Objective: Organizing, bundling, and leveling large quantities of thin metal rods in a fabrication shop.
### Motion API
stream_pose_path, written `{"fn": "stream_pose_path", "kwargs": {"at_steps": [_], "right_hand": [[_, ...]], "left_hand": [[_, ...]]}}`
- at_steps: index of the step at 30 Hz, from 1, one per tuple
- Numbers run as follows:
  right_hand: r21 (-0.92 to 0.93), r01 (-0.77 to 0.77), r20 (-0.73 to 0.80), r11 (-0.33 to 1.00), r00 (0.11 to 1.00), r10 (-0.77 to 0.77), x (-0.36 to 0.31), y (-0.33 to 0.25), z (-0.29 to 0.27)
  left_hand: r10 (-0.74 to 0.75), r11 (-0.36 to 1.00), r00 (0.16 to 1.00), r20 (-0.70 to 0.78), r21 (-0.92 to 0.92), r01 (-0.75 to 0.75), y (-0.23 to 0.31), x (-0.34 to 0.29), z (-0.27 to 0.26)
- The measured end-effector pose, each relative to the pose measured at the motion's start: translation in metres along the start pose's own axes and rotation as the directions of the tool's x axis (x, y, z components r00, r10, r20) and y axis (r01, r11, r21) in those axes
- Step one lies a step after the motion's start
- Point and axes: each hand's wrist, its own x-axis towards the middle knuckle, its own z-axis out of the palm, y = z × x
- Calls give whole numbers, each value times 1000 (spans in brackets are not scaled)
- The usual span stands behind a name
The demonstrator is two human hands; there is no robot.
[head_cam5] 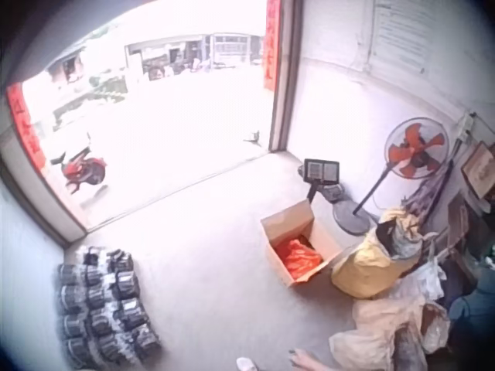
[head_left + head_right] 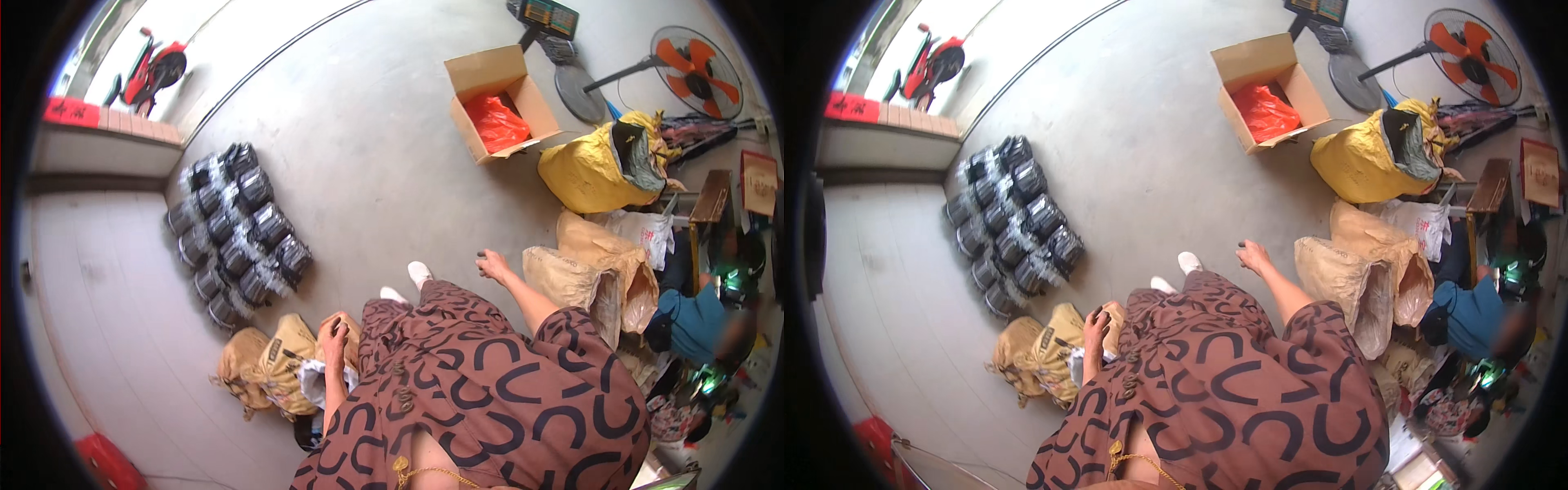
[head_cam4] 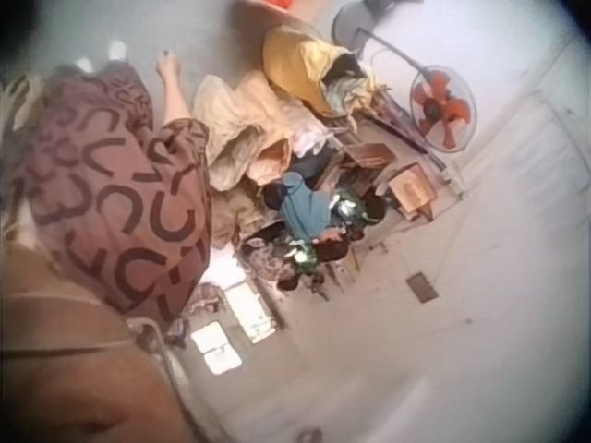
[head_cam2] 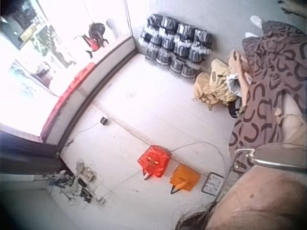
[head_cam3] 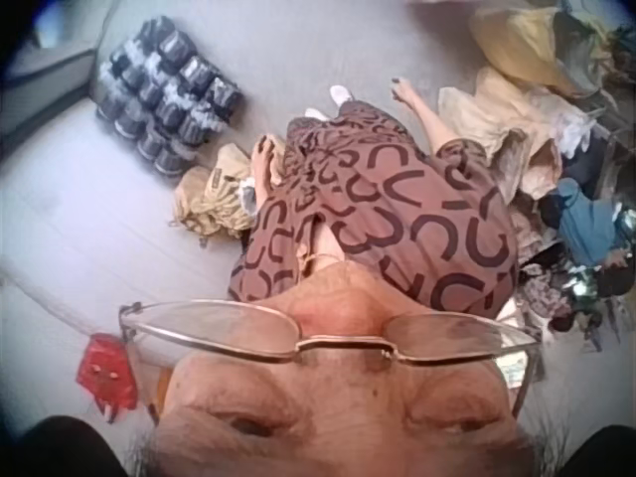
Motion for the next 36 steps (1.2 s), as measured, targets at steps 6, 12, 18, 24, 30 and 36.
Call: {"fn": "stream_pose_path", "kwargs": {"at_steps": [6,12,18,24,30,36], "right_hand": [[107,186,-10,977,982,-186,78,-117,-34],[175,9,-151,985,988,17,133,-167,-77],[282,-306,-138,909,925,354,165,-186,-95],[47,-263,-184,964,946,267,248,-200,-123],[407,-96,-275,908,935,223,402,-333,-263],[673,60,-248,737,957,149,519,-482,-396]], "left_hand": [[-206,891,975,88,429,149,65,85,-17],[-173,747,983,62,658,90,220,212,5],[287,715,952,106,638,-286,396,399,79],[186,886,926,329,351,-303,603,457,267],[125,475,886,446,757,-448,702,502,357],[-36,679,973,227,720,-143,808,589,399]]}}
